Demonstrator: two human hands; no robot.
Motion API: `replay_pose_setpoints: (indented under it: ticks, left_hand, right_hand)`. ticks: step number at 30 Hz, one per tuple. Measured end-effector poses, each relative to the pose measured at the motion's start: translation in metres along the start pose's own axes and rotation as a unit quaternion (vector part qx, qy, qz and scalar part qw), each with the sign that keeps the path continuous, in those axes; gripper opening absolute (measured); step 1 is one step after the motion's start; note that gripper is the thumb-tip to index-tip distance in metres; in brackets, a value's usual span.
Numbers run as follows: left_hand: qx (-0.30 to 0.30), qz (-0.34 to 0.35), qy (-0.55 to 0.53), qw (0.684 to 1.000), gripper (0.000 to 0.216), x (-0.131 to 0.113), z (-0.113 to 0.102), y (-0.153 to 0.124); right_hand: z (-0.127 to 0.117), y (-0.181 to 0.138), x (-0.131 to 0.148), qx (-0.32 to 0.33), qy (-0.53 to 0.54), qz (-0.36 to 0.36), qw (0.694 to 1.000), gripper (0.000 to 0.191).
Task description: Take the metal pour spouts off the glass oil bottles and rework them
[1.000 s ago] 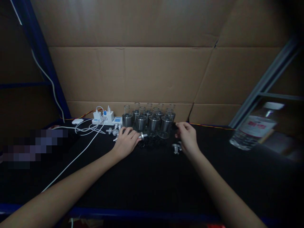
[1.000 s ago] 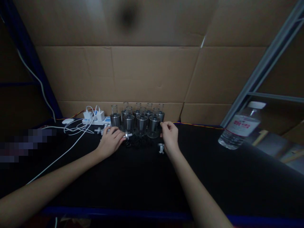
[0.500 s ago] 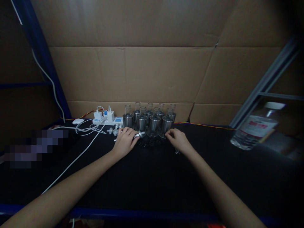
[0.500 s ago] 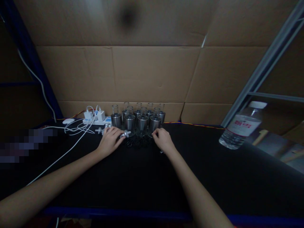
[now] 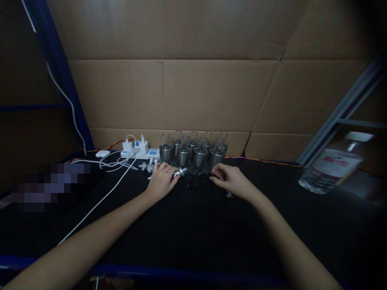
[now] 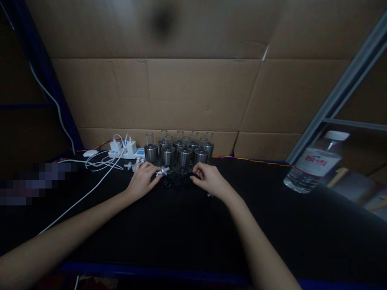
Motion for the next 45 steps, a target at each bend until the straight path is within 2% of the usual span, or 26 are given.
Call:
replay_pose_setpoints:
  ticks: [6,10,17,20,23,27,29,32,35,41,45]
  left_hand:
    - [0.002,-0.008,-0.003,1.0,0.016,0.002,0.001,-0.001]
    - [0.0,-0.021,-0.011,1.0,0.015,0.001,0.0,-0.001]
    - [0.005,-0.031,0.011,0.999,0.023,0.003,-0.007,0.002]
    - [0.005,-0.047,0.052,0.998,0.027,0.014,-0.016,0.002]
    - [-0.013,-0.1,0.107,0.989,0.028,0.034,-0.03,-0.001]
    - [-0.002,-0.158,0.175,0.972,0.029,0.059,-0.04,-0.008]
    - [0.027,-0.168,0.199,0.965,0.03,0.066,-0.039,-0.01]
    - [0.081,-0.158,0.229,0.957,0.032,0.068,-0.033,-0.012]
    - [0.108,-0.137,0.24,0.955,0.033,0.064,-0.028,-0.011]
    - [0.109,-0.132,0.233,0.957,0.03,0.061,-0.028,-0.011]
    - [0.089,-0.13,0.241,0.958,0.032,0.06,-0.031,-0.01]
  right_hand:
    - [0.012,-0.003,-0.005,0.115,-0.058,-0.013,0.992,0.009]
    - [0.019,-0.004,-0.006,0.139,-0.093,-0.049,0.985,0.006]
    - [0.016,-0.003,-0.003,0.097,-0.085,-0.065,0.989,0.005]
    - [0.007,-0.002,0.0,0.044,-0.083,-0.051,0.994,0.014]
    - [0.0,0.0,0.0,-0.002,-0.099,-0.043,0.994,0.018]
    - [-0.005,0.001,-0.008,-0.045,-0.134,0.004,0.99,0.022]
    - [-0.007,0.003,-0.015,-0.062,-0.161,0.043,0.984,0.023]
    - [-0.007,0.004,-0.025,-0.056,-0.208,0.101,0.971,0.026]
    - [-0.007,0.005,-0.034,-0.041,-0.24,0.149,0.959,0.028]
    - [-0.01,0.004,-0.044,-0.018,-0.263,0.218,0.94,0.029]
    - [-0.014,0.005,-0.05,-0.028,-0.265,0.24,0.934,0.03]
Point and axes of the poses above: each hand's wrist, its own y-axis towards the middle knuckle, its own z-axis out of the palm, x = y × z, the point moved 5 cm from there along y, towards the middle knuckle, and after that the axes turned 13 degrees about z, right-handed, at the moved point
